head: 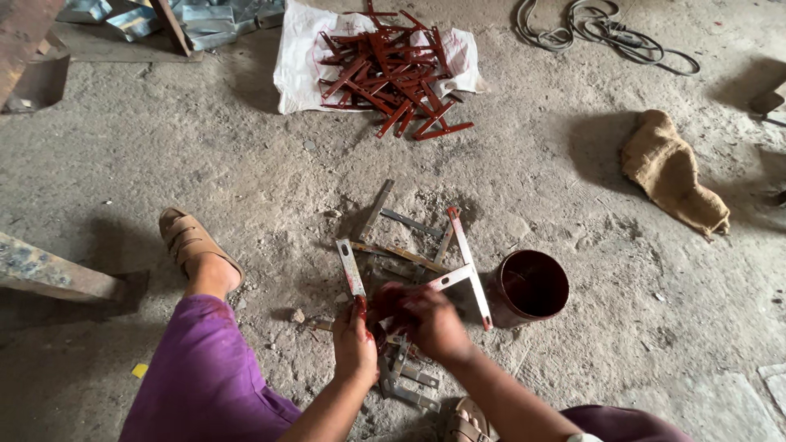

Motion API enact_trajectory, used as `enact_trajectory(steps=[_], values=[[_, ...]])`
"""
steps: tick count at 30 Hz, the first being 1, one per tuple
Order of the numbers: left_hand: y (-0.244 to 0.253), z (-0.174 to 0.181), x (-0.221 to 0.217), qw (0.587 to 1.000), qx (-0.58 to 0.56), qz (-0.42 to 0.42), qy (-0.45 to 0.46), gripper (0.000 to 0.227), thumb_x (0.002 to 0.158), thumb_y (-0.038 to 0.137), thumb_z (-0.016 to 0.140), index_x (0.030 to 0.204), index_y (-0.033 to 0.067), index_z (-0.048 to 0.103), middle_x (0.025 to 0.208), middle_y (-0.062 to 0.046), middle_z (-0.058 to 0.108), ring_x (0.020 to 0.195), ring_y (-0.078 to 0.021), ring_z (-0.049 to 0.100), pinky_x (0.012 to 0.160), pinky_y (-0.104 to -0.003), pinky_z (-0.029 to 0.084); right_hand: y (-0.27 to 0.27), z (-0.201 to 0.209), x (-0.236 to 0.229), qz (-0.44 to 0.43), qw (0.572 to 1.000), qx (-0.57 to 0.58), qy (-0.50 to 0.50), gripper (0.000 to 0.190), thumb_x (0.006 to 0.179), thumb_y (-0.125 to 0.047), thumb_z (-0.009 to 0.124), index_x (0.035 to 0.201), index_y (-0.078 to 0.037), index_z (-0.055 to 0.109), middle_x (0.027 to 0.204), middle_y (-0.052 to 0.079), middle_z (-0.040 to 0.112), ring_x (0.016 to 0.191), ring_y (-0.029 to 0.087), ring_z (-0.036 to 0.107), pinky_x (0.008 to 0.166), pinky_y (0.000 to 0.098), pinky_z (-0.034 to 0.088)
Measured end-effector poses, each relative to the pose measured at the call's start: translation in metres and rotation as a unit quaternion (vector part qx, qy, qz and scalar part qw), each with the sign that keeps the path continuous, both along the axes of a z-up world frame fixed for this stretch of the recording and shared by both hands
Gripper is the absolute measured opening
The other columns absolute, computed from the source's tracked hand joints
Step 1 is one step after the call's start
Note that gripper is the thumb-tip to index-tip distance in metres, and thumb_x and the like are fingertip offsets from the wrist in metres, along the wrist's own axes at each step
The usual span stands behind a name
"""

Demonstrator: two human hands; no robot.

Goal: The person sits on the floor and repeatedly picks up unpainted metal brackets, applies red paint using a cloth, and places the painted brackets onto a white sack. The process is repeated for multiple brackets.

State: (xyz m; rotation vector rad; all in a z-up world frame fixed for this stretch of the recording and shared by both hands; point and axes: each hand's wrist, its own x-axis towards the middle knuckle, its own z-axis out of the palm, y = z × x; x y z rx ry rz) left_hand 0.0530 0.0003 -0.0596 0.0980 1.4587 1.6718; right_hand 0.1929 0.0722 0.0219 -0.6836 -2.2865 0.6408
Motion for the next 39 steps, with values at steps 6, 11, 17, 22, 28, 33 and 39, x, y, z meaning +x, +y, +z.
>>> enact_trajectory(steps=[6,11,17,22,28,33,39], values=[[-0.003,0.003,0.001,0.995,0.037,-0.062,-0.068,0.03,0.101,0.033,0.059,0.104,0.0032,0.064,0.073,-0.011,0.056,0.046,-0.0132,0.045,0.038,-0.028,0.03,0.051,-0.005,0.045,-0.248,0.925,-0.274,-0.081,0.021,0.085,-0.002,0.077,0.106,-0.007,0.079,0.114,0.01,0.077,0.101,0.016,0.074,0.095,0.0308,0.059],[0.012,-0.03,0.003,0.983,0.163,-0.035,0.078,0.025,0.102,0.022,0.063,0.113,-0.0002,0.069,0.093,-0.008,0.063,0.071,-0.0115,0.053,0.054,-0.024,0.039,0.029,-0.004,0.026,-0.073,0.777,-0.574,0.247,0.039,0.071,0.006,0.071,0.108,-0.005,0.076,0.109,0.01,0.079,0.096,0.018,0.078,0.091,0.0335,0.065],[-0.009,0.029,0.009,0.878,0.269,-0.103,0.382,0.042,0.115,0.031,0.035,0.128,0.0004,0.06,0.108,-0.011,0.069,0.094,-0.0166,0.066,0.079,-0.033,0.054,-0.023,0.008,-0.012,-0.091,0.983,-0.156,0.035,0.022,0.081,0.0,0.081,0.102,-0.004,0.076,0.095,0.009,0.076,0.081,0.017,0.075,0.07,0.0282,0.059],[-0.036,0.02,0.029,0.917,0.008,-0.296,0.266,0.059,0.108,0.034,0.033,0.157,0.0095,0.056,0.086,-0.019,0.074,0.068,-0.0288,0.061,0.063,-0.042,0.048,0.028,-0.005,-0.029,-0.028,0.824,-0.4,0.401,0.02,0.083,0.003,0.068,0.103,-0.001,0.069,0.092,0.006,0.065,0.088,0.016,0.063,0.081,0.0293,0.058],[-0.017,-0.063,0.017,0.902,0.333,-0.113,0.249,0.051,0.123,0.035,0.044,0.137,-0.0129,0.054,0.127,-0.02,0.061,0.117,-0.0258,0.057,0.098,-0.038,0.043,-0.028,-0.004,-0.03,0.039,0.981,-0.08,0.171,0.022,0.077,-0.004,0.076,0.096,-0.002,0.065,0.097,0.017,0.065,0.088,0.028,0.065,0.069,0.0375,0.054],[-0.028,-0.091,-0.003,0.946,0.214,-0.141,0.199,0.054,0.122,0.033,0.052,0.089,-0.0094,0.055,0.068,0.002,0.042,0.065,-0.0073,0.037,0.052,-0.025,0.029,0.001,-0.012,-0.037,0.044,0.98,-0.083,0.175,0.002,0.086,-0.006,0.069,0.087,-0.007,0.067,0.087,0.013,0.069,0.085,0.026,0.067,0.072,0.0358,0.052],[-0.035,0.01,0.017,0.955,-0.004,-0.267,0.131,0.034,0.104,0.03,0.056,0.11,0.0014,0.074,0.06,-0.003,0.055,0.044,-0.0088,0.047,0.04,-0.028,0.035,0.086,-0.006,-0.015,-0.163,0.842,-0.351,0.375,0.021,0.087,0.002,0.067,0.108,-0.001,0.063,0.099,0.012,0.072,0.095,0.019,0.068,0.085,0.0327,0.057]])
